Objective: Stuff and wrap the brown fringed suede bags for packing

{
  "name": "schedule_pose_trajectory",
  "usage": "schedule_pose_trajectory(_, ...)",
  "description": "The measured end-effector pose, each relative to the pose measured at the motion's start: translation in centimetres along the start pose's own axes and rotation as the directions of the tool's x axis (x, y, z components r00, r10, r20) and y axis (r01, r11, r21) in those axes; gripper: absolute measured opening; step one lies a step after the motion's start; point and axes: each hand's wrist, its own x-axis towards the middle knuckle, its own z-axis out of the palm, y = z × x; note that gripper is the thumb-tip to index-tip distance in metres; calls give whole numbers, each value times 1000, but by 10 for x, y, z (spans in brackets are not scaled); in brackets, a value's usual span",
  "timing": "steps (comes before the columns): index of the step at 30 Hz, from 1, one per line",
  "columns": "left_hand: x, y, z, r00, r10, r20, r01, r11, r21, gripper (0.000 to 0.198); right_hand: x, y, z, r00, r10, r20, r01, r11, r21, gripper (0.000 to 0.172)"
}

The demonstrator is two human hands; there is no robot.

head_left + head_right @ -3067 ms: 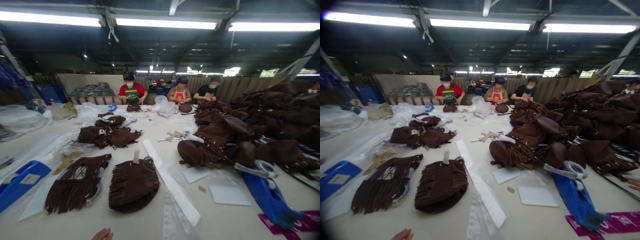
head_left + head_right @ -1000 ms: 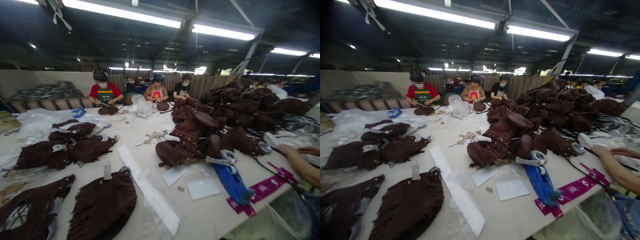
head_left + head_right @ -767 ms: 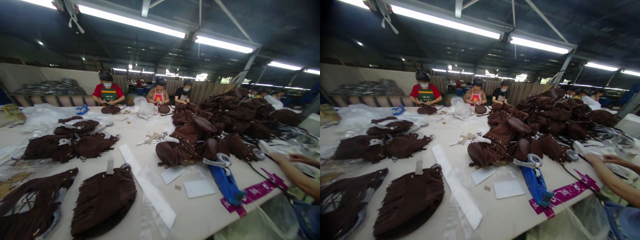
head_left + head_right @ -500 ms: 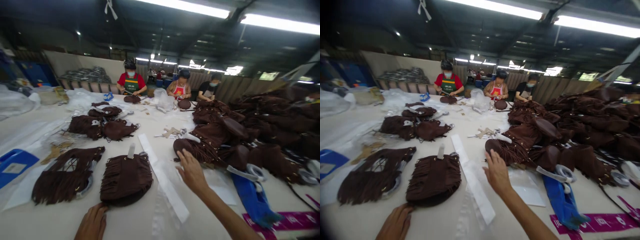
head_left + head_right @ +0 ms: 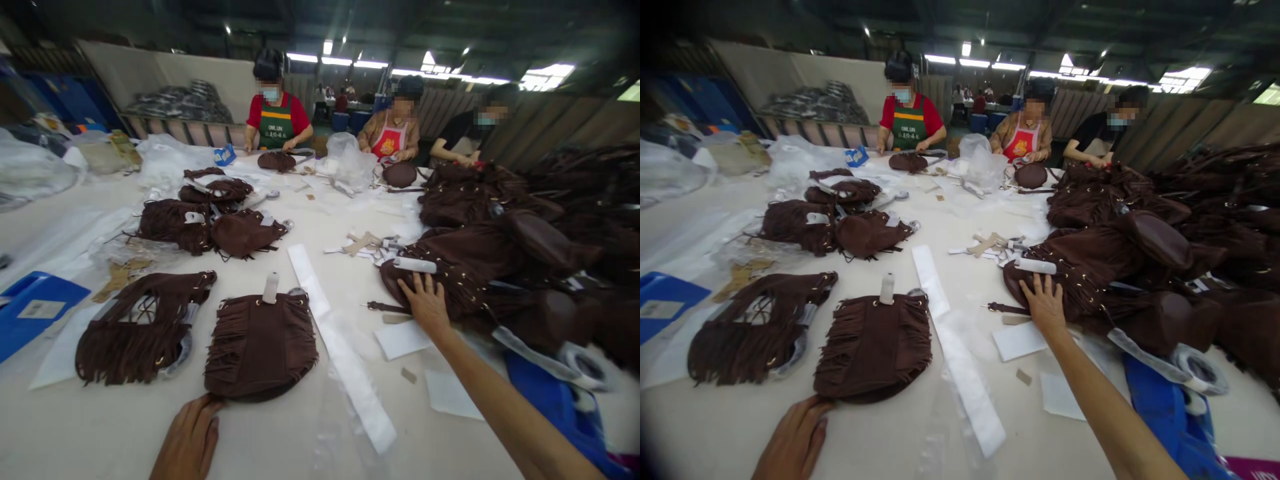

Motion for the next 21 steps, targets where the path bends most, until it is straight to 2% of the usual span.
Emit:
schedule_pose_trajectory(3, 3, -1, -2, 1000, 10, 5, -10, 1000, -2, 24, 2, -12, -18, 999, 27, 22, -28, 999, 20, 50)
schedule_pose_trajectory(5, 3, 0, -6, 1000, 12, 0, -12, 1000, -5, 25, -16, -27, -40, 1000, 8, 2, -8, 998, 66, 51)
schedule_pose_trajectory(8, 1, 9, -18, 1000, 21, 10, -21, 999, -43, 26, -72, -62, -76, 998, -50, -50, 61, 967, 248, 45)
schedule_pose_trajectory(11, 1, 43, -30, 993, 121, 4, -119, 981, -151, 25, -136, -102, -97, 985, -165, -42, 164, 853, 496, 35)
schedule_pose_trajectory(13, 8, 78, -31, 967, 253, 40, -235, 937, -259, 28, -166, -127, -98, 979, -201, -33, 181, 785, 592, 35)
schedule_pose_trajectory(16, 29, 134, -19, 910, 411, 63, -365, 863, -348, 39, -185, -156, -83, 986, -156, -54, 154, 753, 639, 42)
schedule_pose_trajectory(19, 53, 177, 4, 899, 431, 74, -383, 858, -344, 51, -186, -177, -64, 992, -75, -102, 123, 762, 635, 48)
schedule_pose_trajectory(21, 66, 192, 23, 915, 395, 83, -348, 876, -334, 58, -187, -188, -55, 991, -7, -134, 91, 763, 640, 48)
